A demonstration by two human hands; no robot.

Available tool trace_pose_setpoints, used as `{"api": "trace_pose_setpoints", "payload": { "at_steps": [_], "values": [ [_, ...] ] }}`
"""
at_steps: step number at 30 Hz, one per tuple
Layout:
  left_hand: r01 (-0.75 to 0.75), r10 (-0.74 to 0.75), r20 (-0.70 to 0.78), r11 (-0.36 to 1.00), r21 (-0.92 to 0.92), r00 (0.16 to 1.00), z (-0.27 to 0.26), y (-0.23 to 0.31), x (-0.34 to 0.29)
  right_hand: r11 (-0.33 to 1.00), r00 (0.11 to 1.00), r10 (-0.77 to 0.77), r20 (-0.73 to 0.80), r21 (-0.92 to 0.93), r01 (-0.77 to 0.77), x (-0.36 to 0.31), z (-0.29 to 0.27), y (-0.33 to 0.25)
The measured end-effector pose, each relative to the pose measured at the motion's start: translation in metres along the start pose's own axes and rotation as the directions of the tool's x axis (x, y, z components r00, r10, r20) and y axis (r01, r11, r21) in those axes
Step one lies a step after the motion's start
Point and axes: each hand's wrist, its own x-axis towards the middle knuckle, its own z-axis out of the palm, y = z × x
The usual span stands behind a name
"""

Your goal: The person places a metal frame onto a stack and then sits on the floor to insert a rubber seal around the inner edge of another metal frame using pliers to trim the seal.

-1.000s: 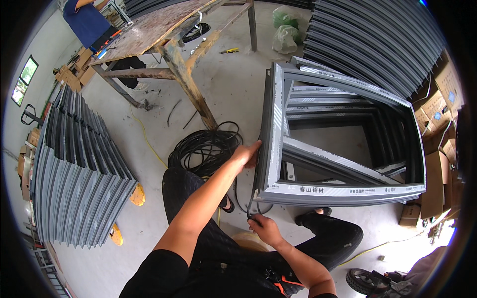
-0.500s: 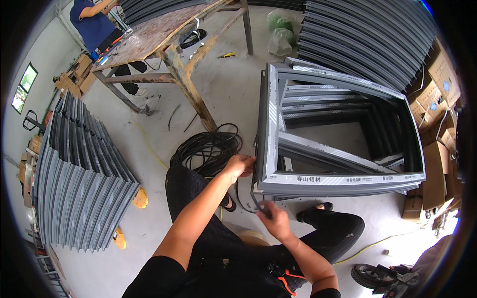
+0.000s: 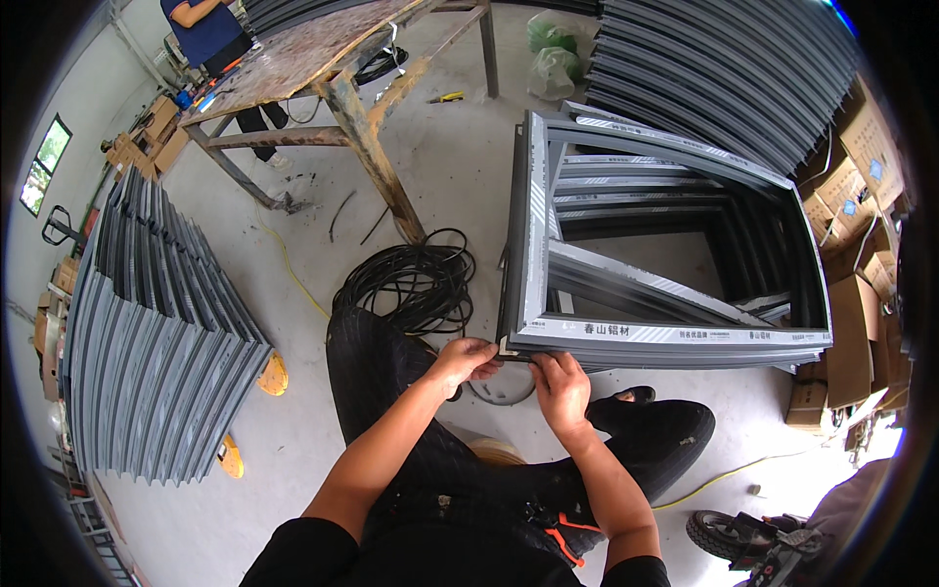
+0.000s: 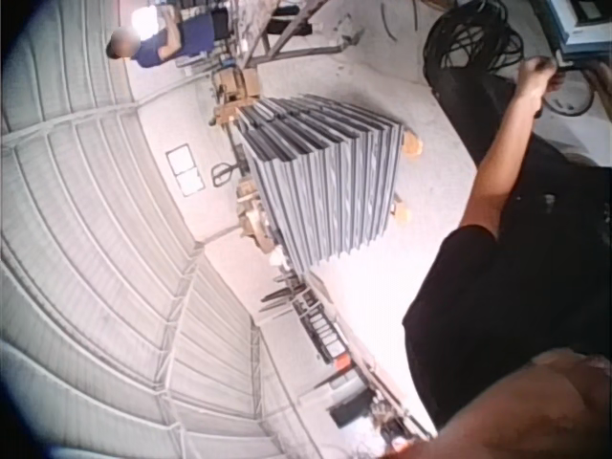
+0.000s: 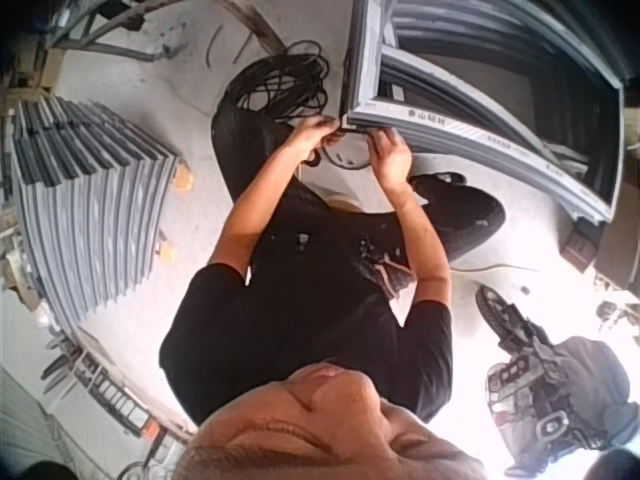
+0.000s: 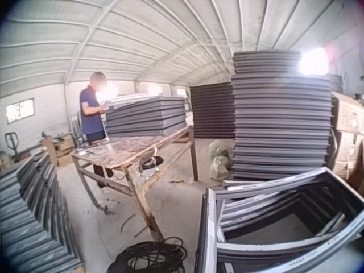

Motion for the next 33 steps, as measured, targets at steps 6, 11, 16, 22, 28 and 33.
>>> {"api": "trace_pose_setpoints", "payload": {
  "at_steps": [6,11,16,22,28,33],
  "values": [
    [-0.073,0.08,0.052,0.989,-0.13,0.995,-0.003,-0.016,-0.009,0.998,0.998,-0.057,0.013,-0.035,0.058,0.006,-0.001,-0.005],
    [-0.014,0.027,0.067,0.982,-0.186,0.997,0.001,-0.009,-0.013,0.995,0.997,-0.052,0.062,-0.085,0.058,0.005,-0.003,-0.001],
    [-0.031,0.025,-0.08,0.997,-0.075,0.996,0.001,-0.012,-0.005,0.991,0.993,-0.067,0.099,-0.109,0.078,0.004,-0.003,0.003],
    [-0.313,0.385,-0.115,0.862,0.398,0.916,0.002,-0.009,0.021,0.991,0.994,-0.04,0.102,-0.126,0.053,0.002,-0.004,0.004],
    [-0.375,0.635,-0.01,0.468,0.8,0.772,0.009,-0.001,0.015,0.992,0.995,-0.063,0.078,-0.108,0.071,0.006,-0.003,0.004],
    [-0.359,0.585,-0.011,0.512,0.78,0.811,0.012,0.0,0.009,0.988,0.993,-0.096,0.069,-0.117,0.104,0.004,-0.002,0.008]
  ]
}}
